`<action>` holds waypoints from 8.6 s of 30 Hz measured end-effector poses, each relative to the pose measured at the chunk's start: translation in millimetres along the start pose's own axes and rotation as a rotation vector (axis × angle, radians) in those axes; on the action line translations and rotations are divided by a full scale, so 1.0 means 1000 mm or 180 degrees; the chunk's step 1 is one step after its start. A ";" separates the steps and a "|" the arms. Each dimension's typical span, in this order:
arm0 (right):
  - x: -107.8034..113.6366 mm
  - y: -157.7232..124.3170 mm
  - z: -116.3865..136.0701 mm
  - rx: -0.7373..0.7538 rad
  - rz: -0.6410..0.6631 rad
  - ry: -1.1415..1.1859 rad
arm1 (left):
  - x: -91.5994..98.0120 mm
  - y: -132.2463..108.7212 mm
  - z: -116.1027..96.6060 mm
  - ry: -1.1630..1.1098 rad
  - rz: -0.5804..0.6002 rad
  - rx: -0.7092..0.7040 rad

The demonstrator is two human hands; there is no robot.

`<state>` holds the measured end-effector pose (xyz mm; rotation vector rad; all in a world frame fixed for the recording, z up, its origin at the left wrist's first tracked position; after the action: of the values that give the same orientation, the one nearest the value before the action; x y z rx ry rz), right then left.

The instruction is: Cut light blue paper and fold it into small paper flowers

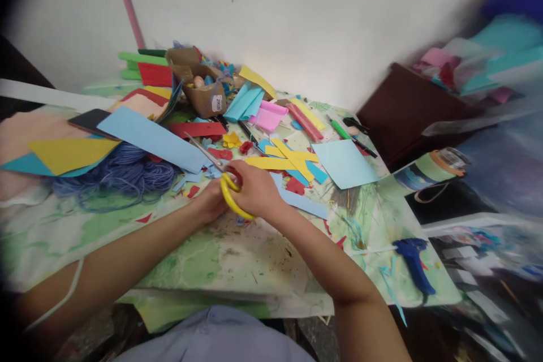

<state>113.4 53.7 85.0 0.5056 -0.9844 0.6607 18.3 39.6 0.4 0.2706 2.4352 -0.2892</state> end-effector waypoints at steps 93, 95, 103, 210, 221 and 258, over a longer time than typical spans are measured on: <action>-0.005 -0.067 -0.070 -0.0620 0.0393 -0.0892 | -0.004 -0.002 -0.015 0.0433 -0.0578 -0.0101; -0.006 -0.067 -0.071 -0.0623 0.0360 -0.0895 | -0.004 -0.002 -0.015 0.0436 -0.0570 -0.0099; -0.003 -0.067 -0.068 -0.0642 0.0253 -0.0786 | 0.000 -0.001 -0.015 0.0379 -0.0611 -0.0162; -0.033 -0.065 -0.070 -0.0341 -0.0288 0.2705 | -0.021 -0.013 0.021 0.2751 0.0834 0.0487; -0.036 -0.065 -0.077 -0.0543 -0.0705 0.3390 | -0.019 -0.010 0.017 0.2490 0.0900 0.0440; -0.014 -0.070 -0.065 -0.0419 0.0287 -0.0295 | -0.008 -0.008 -0.031 0.2588 -0.0329 -0.0608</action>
<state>195.9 43.2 35.7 0.3803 -1.1354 0.6525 3.7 39.1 29.7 0.1986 3.2584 0.0315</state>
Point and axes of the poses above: each hand's wrist, its own y-axis towards the middle knuckle, its own x-axis out of the back of the hand, z = x × y, the point moved 4 cm from there along y, towards the middle knuckle, and after that the axes turned 13 degrees about z, right-handed, at the moved point
